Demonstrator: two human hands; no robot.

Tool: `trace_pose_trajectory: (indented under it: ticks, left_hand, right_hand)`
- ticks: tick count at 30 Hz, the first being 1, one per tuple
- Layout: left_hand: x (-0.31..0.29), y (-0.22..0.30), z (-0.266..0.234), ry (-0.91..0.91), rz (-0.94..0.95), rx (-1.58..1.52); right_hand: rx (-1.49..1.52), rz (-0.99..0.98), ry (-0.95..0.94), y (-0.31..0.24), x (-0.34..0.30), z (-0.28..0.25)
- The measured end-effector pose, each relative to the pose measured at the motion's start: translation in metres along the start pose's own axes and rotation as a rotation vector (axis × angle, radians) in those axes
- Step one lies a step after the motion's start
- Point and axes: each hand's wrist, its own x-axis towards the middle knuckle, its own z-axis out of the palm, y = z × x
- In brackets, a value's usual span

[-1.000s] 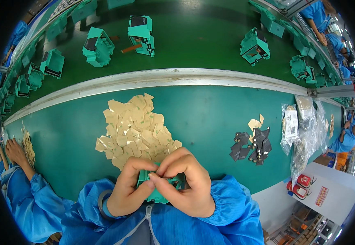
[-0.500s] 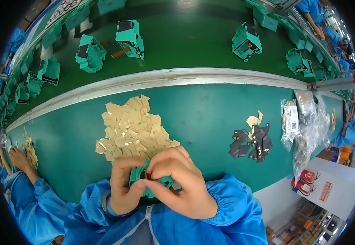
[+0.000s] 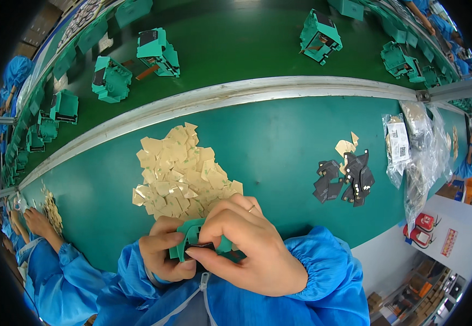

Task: The person assembles plastic and electronic components by hand, joining green plastic casings with black electronic components and beige adhesive strips on an industrial assembly line.

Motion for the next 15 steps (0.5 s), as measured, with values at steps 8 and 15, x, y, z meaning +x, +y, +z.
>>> trace_pose_trajectory:
  ticks: [8,15]
  left_hand:
    - [0.0003,0.003,-0.0043,-0.022,0.071,0.092]
    - [-0.0037,-0.0028,-0.0058,-0.029,0.108,0.075]
  right_hand:
    - [-0.056,0.022,-0.046,-0.006,-0.0002,-0.0019]
    - [-0.079,0.008,-0.056,-0.0052,-0.0009,-0.0012]
